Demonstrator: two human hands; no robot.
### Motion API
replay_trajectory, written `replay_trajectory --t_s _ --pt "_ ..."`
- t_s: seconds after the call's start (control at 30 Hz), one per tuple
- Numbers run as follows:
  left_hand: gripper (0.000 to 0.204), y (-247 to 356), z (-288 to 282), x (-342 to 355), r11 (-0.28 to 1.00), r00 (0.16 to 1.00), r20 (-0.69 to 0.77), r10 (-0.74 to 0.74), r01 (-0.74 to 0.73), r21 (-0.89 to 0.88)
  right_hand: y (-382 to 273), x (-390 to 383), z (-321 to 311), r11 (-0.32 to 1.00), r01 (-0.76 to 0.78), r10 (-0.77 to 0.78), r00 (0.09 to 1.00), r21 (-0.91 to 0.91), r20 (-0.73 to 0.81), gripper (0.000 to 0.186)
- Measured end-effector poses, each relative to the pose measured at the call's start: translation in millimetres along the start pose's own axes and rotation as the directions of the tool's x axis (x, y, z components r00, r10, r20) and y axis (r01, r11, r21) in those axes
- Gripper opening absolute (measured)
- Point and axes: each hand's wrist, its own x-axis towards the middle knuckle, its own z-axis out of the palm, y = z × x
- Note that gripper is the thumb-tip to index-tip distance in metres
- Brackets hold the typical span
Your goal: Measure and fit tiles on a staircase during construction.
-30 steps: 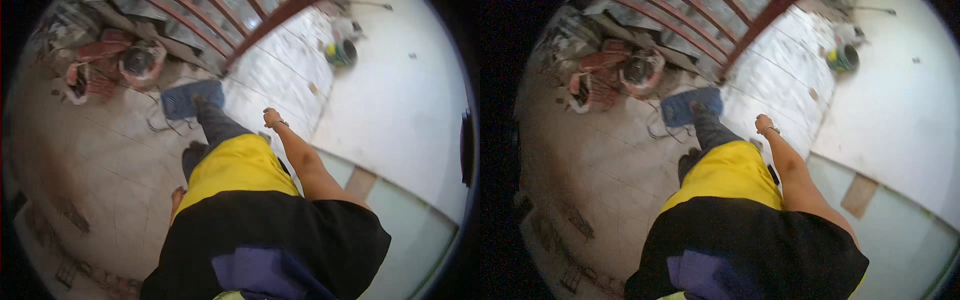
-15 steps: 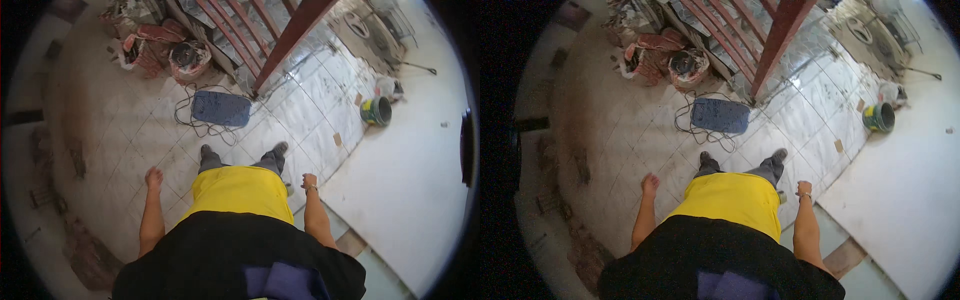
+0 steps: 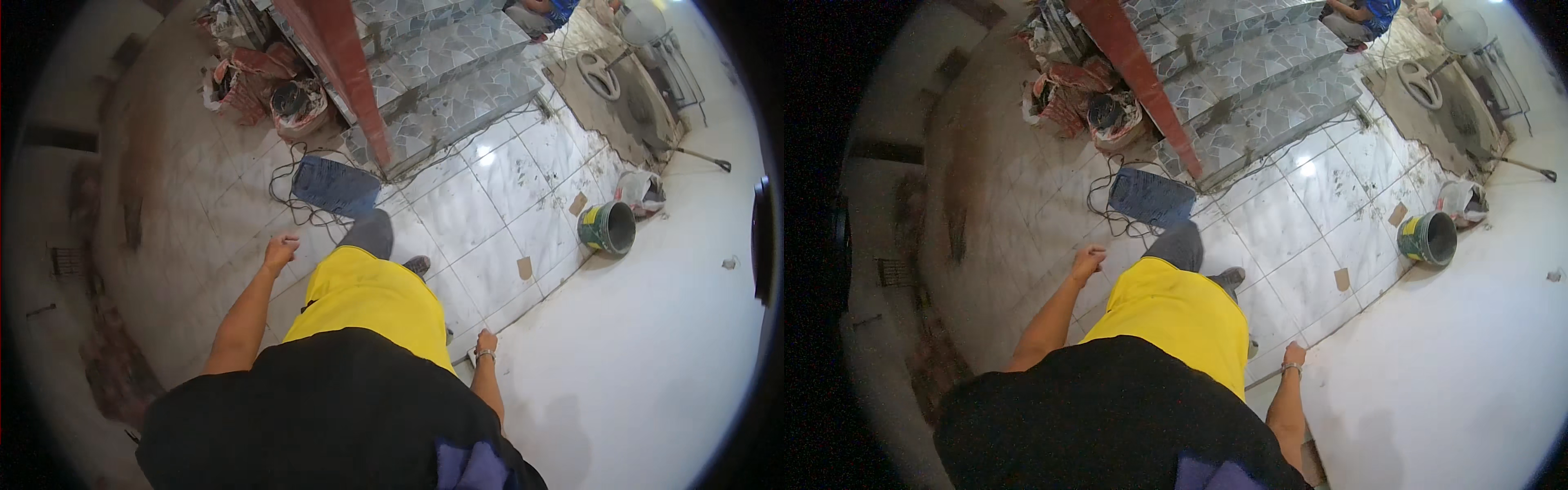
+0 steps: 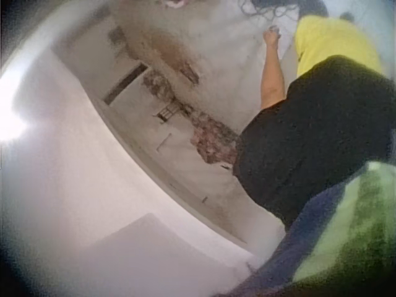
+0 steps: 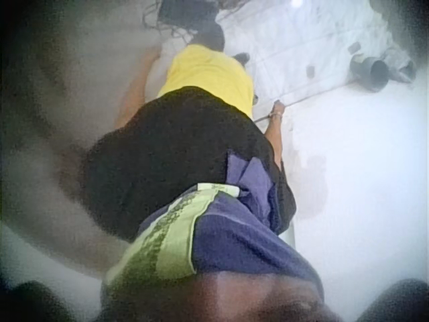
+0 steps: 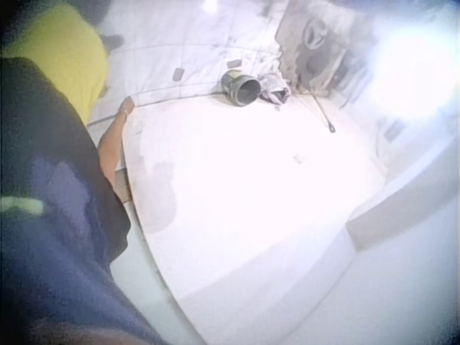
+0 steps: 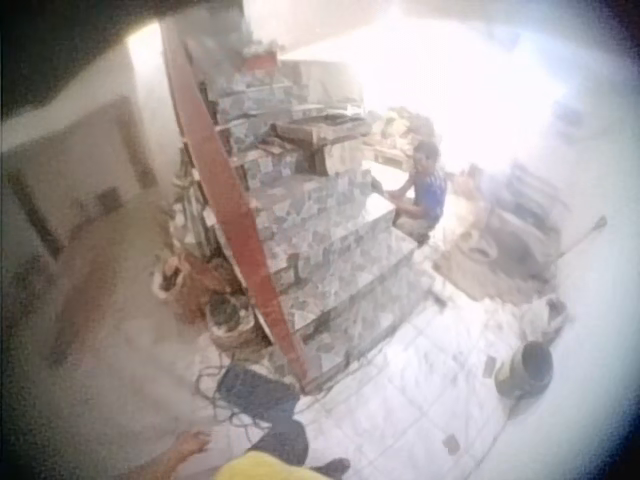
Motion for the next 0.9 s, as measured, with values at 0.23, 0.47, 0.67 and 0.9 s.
replay_trajectory --t_s 0.23,0.47,0.67,0.9 --pt "0.041 -22.8 27.4 8.7 0.952 0.952 0.043 -0.303 0.300 0.067 -18.4 57.7 -149.6 0.355 -0.388 0.445 0.870 0.851 0.211 0.040" --pt "0.025 40.7 192.2 140.1 0.873 0.961 0.248 -0.119 -0.018 0.488 26.4 129.4 -304.8 0.369 -0.173 0.216 0.972 0.913 0.096 0.035" --pt "0.038 304.6 350.7 138.1 0.851 0.867 0.338 0.365 -0.458 0.256 150.5 179.7 -353.2 0.414 -0.277 0.321 0.936 0.867 0.146 0.038" --pt "0.033 364.4 410.8 114.9 0.755 0.712 0.422 0.562 -0.650 0.091 288.2 321.1 -330.3 0.367 -0.092 0.059 0.995 0.926 0.076 0.042"
